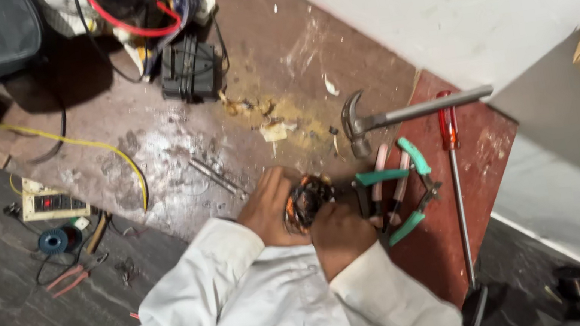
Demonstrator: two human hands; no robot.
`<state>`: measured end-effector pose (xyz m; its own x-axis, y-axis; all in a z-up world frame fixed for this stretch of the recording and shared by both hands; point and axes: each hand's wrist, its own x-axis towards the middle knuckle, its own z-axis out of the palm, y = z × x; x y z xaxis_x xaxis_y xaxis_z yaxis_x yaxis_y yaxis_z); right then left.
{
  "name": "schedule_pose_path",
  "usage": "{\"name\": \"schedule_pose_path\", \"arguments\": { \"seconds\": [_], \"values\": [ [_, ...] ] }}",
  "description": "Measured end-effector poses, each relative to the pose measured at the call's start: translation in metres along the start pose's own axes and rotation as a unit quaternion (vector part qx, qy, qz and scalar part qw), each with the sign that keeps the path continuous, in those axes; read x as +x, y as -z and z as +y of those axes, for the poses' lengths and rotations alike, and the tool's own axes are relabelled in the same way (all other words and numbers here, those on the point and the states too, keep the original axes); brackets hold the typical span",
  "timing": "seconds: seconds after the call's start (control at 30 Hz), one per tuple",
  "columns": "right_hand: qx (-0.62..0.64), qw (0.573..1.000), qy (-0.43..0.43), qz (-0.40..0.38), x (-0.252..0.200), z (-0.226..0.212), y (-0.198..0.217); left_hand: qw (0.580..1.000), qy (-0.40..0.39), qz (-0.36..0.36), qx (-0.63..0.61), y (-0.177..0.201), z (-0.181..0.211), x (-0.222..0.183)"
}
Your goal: The person uses a screwdriver and pliers to remove copper windings from a cylindrical electrical component held in a bench vise. The person repeatedly pries and pulls the windings, then uses pliers to cut and extract sections of the copper wire.
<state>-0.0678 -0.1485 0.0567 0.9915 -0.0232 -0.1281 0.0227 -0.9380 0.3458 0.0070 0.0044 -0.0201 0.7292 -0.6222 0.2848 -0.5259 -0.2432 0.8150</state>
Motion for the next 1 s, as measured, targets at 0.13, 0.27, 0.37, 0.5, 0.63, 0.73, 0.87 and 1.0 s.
{"name": "schedule_pose_path", "arguments": {
  "seconds": [0.13, 0.27, 0.37, 0.5, 0.63, 0.73, 0.87, 1.0],
  "values": [
    [0.043, 0.999, -0.030, -0.005, -0.021, -0.013, -0.008, 0.996, -0.002, 0.008, 0.092, -0.011, 0.010, -0.004],
    [0.051, 0.996, -0.072, 0.013, -0.021, -0.014, -0.007, 0.994, 0.015, 0.015, 0.106, -0.015, 0.019, 0.006],
    [0.167, 0.983, -0.059, -0.055, -0.021, -0.007, 0.001, 0.997, 0.022, 0.008, 0.080, -0.006, 0.027, 0.008],
    [0.216, 0.959, -0.049, -0.176, -0.013, 0.023, 0.012, 0.998, 0.006, 0.011, 0.064, -0.001, 0.031, 0.011],
    [0.274, 0.951, -0.010, -0.144, 0.003, 0.065, 0.033, 0.998, 0.004, -0.022, 0.062, 0.003, 0.027, 0.013],
    [0.317, 0.939, -0.002, -0.135, 0.011, 0.083, 0.046, 0.997, 0.028, -0.041, 0.050, 0.003, 0.025, 0.010],
    [0.388, 0.915, -0.016, -0.113, 0.019, 0.087, 0.052, 0.995, 0.063, -0.072, 0.004, 0.011, 0.019, 0.016],
    [0.333, 0.937, -0.034, -0.097, 0.015, 0.072, 0.045, 0.996, 0.052, -0.047, -0.063, 0.019, 0.011, 0.029]
  ]
}}
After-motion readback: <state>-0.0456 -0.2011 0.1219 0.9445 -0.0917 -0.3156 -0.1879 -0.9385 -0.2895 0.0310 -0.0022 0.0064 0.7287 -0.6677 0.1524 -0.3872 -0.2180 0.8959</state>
